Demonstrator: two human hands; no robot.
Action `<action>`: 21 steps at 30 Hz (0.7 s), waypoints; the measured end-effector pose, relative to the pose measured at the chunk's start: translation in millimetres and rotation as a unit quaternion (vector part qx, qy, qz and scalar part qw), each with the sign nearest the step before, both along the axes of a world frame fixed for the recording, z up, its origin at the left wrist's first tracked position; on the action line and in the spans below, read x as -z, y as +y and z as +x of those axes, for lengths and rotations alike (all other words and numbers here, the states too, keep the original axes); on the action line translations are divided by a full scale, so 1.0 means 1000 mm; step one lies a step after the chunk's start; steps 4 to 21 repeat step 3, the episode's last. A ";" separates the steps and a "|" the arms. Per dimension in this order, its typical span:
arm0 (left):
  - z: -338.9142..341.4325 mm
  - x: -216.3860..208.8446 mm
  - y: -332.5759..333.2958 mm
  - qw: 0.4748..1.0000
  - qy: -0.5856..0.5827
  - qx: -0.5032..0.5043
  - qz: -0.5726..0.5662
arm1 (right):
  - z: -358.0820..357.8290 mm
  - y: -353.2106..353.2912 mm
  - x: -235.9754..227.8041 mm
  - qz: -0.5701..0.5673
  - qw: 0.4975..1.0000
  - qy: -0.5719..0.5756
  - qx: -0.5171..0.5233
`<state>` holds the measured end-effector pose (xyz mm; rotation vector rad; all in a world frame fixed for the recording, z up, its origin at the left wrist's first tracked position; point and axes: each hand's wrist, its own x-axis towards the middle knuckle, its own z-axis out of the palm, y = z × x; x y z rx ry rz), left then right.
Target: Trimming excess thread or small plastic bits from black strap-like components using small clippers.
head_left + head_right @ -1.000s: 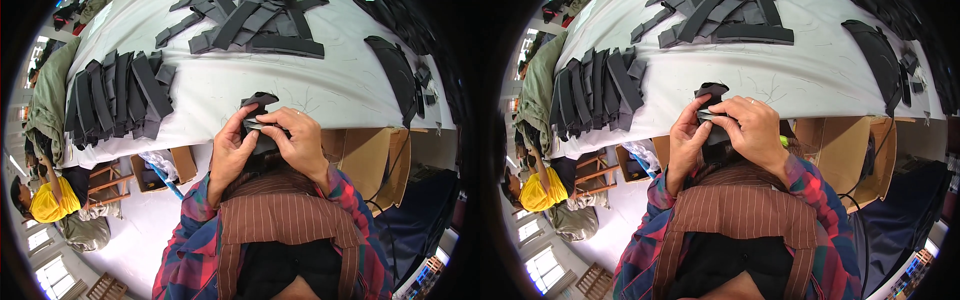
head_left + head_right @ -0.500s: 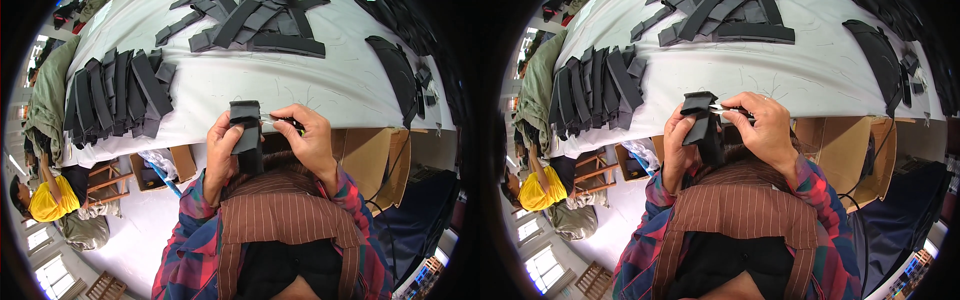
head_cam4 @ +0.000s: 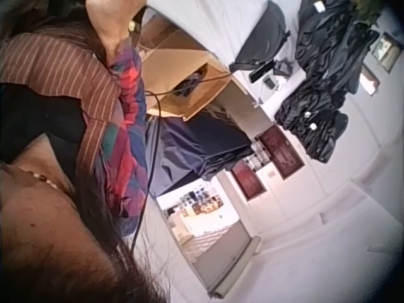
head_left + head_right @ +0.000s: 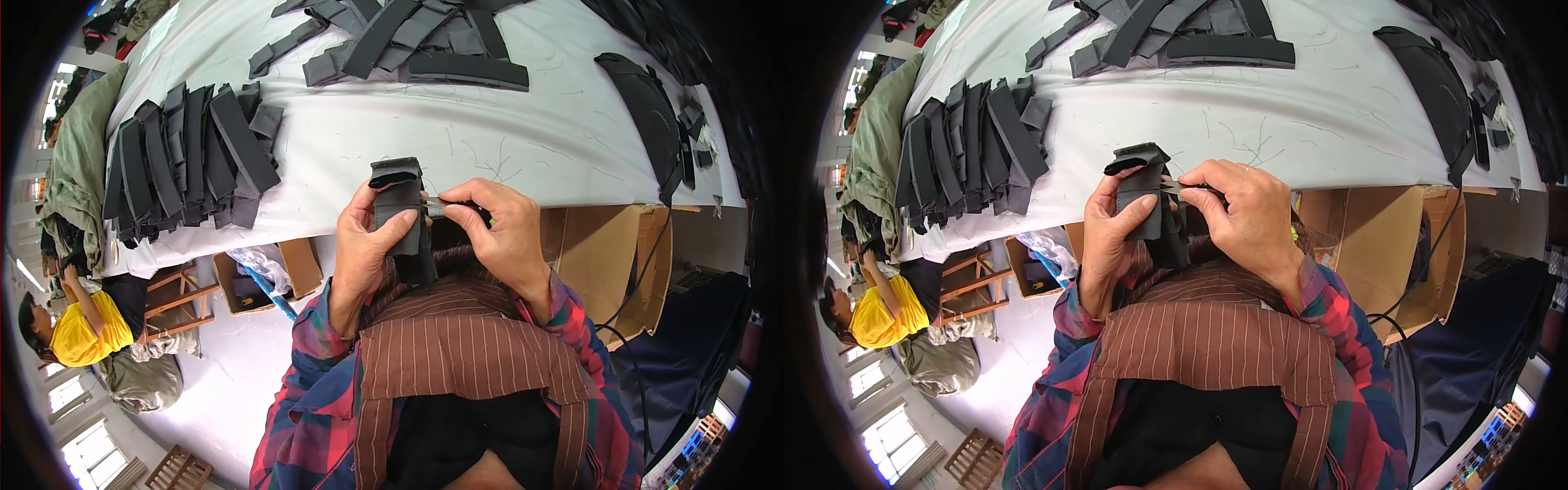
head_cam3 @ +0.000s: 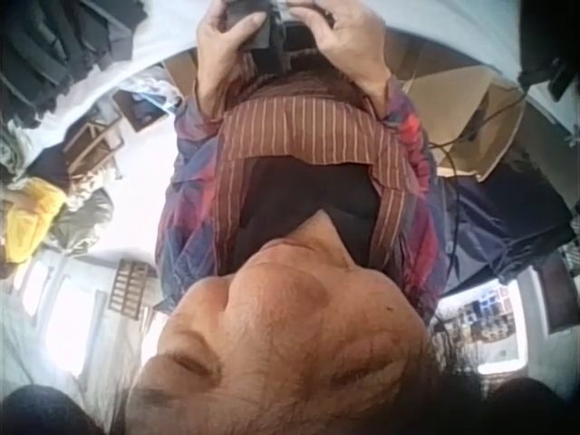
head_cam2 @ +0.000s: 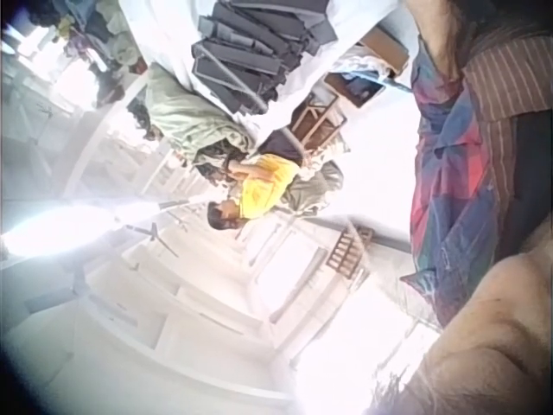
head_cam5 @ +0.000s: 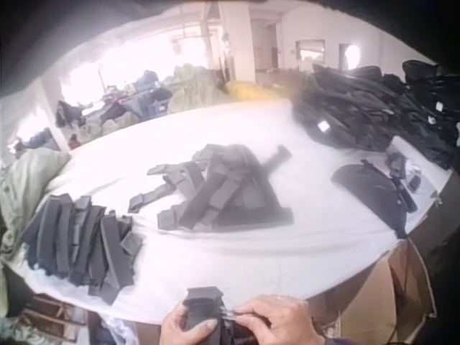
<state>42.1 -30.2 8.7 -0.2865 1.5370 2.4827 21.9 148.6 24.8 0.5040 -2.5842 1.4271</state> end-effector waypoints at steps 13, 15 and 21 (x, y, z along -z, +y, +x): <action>0.000 0.000 -0.001 1.000 0.002 0.006 -0.002 | 0.001 0.000 -0.003 0.010 1.000 -0.016 0.001; 0.000 0.000 -0.001 1.000 0.002 0.006 -0.002 | 0.001 0.000 -0.003 0.010 1.000 -0.016 0.001; 0.000 0.000 -0.001 1.000 0.002 0.006 -0.002 | 0.001 0.000 -0.003 0.010 1.000 -0.016 0.001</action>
